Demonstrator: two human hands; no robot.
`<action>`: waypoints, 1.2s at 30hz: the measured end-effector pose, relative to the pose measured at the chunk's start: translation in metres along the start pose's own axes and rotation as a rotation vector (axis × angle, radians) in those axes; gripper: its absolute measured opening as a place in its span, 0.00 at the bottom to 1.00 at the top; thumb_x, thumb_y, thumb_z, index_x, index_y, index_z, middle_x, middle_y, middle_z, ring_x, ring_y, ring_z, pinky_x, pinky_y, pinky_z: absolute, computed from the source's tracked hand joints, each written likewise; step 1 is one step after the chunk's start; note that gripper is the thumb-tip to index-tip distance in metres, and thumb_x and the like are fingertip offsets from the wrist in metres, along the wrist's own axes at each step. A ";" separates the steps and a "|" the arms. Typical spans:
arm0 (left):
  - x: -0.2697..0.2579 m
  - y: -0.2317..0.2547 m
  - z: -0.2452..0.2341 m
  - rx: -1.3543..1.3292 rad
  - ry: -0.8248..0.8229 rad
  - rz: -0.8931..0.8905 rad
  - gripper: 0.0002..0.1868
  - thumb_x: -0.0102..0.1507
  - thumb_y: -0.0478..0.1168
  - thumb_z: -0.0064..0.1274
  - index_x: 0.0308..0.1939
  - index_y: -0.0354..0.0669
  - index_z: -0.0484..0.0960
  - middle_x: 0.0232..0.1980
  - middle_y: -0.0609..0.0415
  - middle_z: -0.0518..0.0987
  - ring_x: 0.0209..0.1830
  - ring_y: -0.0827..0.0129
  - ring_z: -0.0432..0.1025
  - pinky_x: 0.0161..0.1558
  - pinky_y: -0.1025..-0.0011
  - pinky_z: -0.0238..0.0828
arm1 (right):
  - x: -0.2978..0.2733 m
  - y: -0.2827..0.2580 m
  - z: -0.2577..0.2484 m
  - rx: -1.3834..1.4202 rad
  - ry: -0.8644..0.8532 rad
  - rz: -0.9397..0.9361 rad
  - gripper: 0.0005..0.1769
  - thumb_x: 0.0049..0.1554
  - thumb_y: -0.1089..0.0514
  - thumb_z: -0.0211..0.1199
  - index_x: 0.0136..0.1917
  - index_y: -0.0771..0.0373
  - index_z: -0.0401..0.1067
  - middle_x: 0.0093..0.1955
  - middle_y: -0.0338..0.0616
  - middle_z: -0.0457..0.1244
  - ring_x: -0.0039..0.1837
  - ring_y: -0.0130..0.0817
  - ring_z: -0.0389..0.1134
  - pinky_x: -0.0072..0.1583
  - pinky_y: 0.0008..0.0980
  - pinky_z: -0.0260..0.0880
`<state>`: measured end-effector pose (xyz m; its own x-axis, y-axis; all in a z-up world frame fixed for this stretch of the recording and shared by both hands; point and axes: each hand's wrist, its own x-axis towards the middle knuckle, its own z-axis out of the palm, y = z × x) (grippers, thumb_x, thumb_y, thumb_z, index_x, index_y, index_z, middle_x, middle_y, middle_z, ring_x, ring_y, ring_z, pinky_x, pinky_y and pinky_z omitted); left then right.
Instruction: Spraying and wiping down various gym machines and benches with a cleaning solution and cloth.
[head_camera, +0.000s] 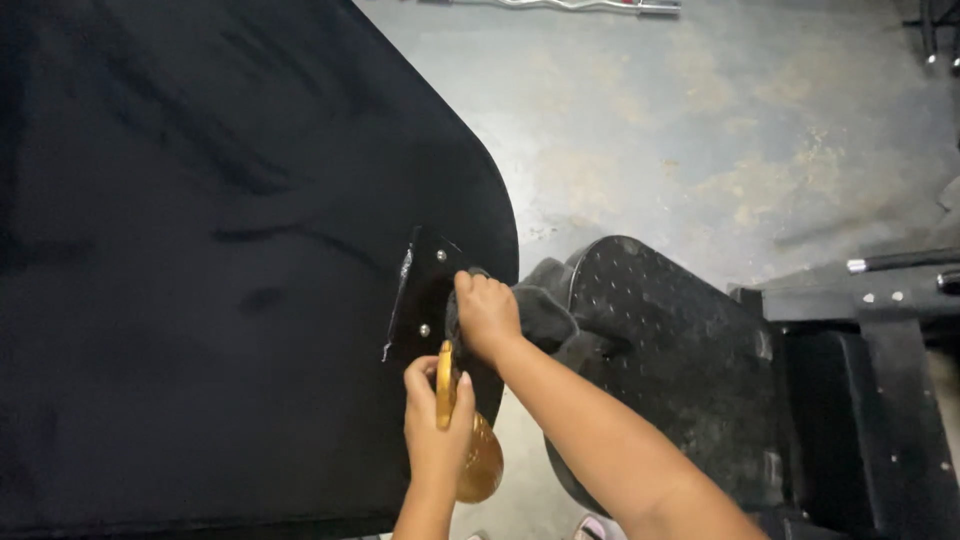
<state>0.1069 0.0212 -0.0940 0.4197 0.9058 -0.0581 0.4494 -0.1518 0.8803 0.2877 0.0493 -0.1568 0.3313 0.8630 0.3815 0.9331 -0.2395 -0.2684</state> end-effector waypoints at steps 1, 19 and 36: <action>-0.002 -0.002 -0.003 0.007 0.042 0.074 0.25 0.60 0.45 0.58 0.57 0.38 0.71 0.49 0.39 0.81 0.48 0.46 0.78 0.49 0.57 0.74 | 0.004 -0.001 0.002 0.008 -0.040 0.090 0.11 0.57 0.63 0.55 0.54 0.63 0.66 0.47 0.53 0.67 0.51 0.53 0.70 0.52 0.49 0.69; -0.009 0.009 0.022 -0.066 -0.112 0.104 0.24 0.62 0.44 0.56 0.59 0.39 0.73 0.50 0.45 0.82 0.47 0.57 0.80 0.48 0.64 0.75 | -0.176 0.170 -0.059 0.732 -0.022 0.556 0.37 0.42 0.72 0.65 0.65 0.59 0.65 0.57 0.45 0.67 0.62 0.39 0.68 0.62 0.36 0.67; -0.012 0.014 0.044 -0.082 -0.146 0.246 0.23 0.62 0.39 0.55 0.61 0.39 0.73 0.52 0.44 0.82 0.49 0.61 0.79 0.51 0.66 0.74 | -0.115 0.074 -0.087 0.627 0.146 0.702 0.41 0.35 0.73 0.67 0.64 0.60 0.70 0.60 0.42 0.68 0.64 0.40 0.69 0.65 0.37 0.67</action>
<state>0.1433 -0.0092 -0.1018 0.6197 0.7784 0.1002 0.2575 -0.3223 0.9109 0.3311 -0.1065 -0.1437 0.8410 0.5389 0.0480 0.2832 -0.3628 -0.8878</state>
